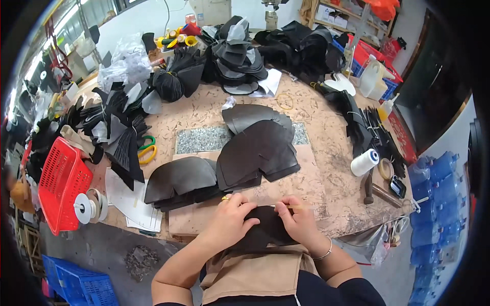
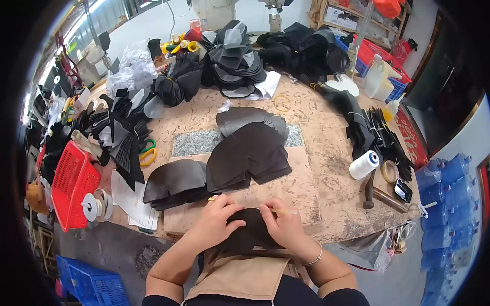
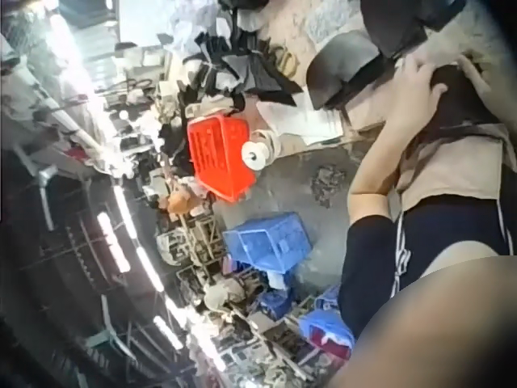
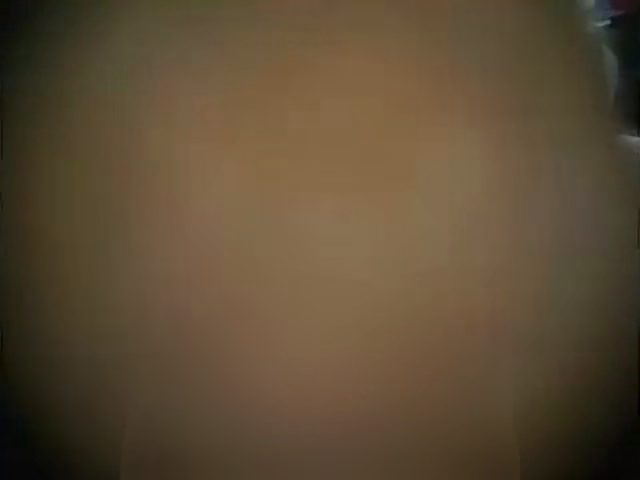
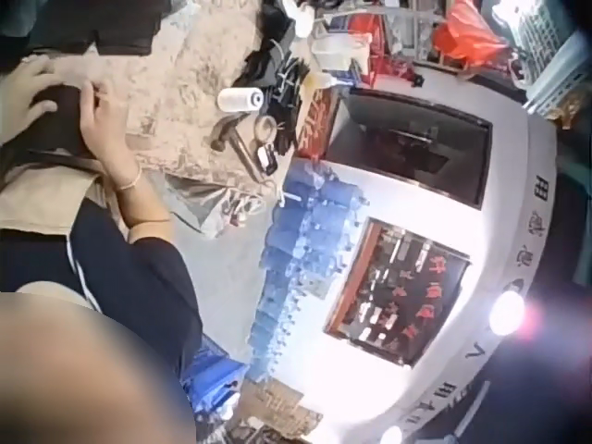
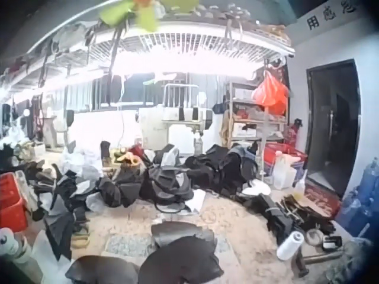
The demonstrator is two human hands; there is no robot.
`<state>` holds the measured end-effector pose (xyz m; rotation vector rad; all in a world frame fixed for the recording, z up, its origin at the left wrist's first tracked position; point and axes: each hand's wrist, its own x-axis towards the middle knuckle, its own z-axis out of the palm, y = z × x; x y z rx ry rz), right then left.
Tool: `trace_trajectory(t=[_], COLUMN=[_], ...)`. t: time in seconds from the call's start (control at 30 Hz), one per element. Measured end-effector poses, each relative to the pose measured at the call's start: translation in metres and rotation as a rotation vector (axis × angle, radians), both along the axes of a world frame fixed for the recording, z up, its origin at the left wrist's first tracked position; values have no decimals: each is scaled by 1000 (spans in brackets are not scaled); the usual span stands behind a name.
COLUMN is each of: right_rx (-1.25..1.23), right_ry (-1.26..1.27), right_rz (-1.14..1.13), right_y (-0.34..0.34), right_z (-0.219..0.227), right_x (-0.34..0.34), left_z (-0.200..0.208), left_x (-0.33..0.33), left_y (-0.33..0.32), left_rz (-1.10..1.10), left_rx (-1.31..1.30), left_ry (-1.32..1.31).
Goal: Prepare and assemble leather or synthetic upper components for shoe manufacturing.
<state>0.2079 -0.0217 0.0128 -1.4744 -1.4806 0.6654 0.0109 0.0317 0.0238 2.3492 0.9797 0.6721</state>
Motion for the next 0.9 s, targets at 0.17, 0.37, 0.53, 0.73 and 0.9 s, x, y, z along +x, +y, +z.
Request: trace_trajectory(t=[0.17,0.37,0.53,0.73,0.9], right_rx=[27,89,-26,-33,176], right_ry=[-41,-121,-118,33,327], right_rz=[8,11,50,31,-63], right_y=[1,3,-2,-6,-9], right_z=[-4,-4,-3,6,9], right_x=[0,-2,2,2,23], left_z=[-6,-6,-6,-6,-7], left_x=[0,-2,-2,1,4], left_y=[1,1,0,0,5], left_rz=[1,2,17,12,9], left_rx=[37,32,30,39,165], left_ry=[-51,-36,-38,-69,-150])
